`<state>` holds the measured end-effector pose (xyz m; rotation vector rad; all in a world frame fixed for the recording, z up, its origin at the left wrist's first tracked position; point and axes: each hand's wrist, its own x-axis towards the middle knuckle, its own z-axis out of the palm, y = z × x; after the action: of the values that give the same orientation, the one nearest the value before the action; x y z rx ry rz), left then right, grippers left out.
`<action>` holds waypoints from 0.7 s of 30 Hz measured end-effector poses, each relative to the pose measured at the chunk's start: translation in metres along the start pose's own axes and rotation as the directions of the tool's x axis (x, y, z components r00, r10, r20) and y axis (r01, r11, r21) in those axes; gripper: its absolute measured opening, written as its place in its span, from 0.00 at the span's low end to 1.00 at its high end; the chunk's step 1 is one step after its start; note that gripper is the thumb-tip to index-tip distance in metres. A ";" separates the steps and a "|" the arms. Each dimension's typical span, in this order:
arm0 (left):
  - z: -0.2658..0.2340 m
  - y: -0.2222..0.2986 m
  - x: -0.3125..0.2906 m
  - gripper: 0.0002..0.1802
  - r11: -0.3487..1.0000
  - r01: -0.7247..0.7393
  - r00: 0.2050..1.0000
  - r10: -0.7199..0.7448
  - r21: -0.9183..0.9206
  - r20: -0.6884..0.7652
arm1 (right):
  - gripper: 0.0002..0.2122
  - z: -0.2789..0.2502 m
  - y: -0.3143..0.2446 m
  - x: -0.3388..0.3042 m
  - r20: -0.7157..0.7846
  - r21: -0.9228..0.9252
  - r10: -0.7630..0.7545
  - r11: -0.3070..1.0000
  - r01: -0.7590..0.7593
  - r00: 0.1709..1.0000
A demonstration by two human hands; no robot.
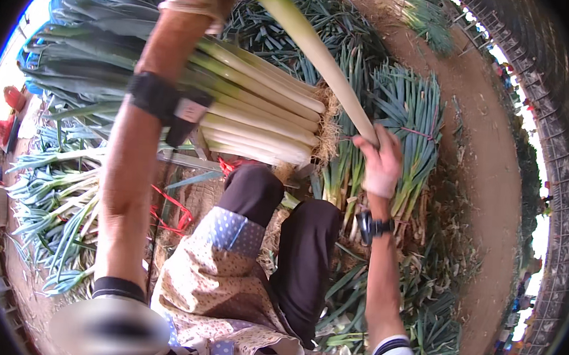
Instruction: Cleaning and preparing leeks by stripping outer layers and bundling them.
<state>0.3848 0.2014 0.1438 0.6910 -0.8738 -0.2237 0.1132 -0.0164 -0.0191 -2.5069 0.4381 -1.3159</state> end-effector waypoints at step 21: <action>-0.297 -0.057 0.020 0.12 -0.061 0.234 0.972 0.018 0.970 -0.233 | 0.13 0.216 0.044 0.066 0.620 0.105 -0.071 0.994 0.007 0.781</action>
<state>0.6302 0.2865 -0.0118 2.2507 -0.6658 0.4868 0.3225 -0.0609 -0.1048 -2.6752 0.1596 -0.4246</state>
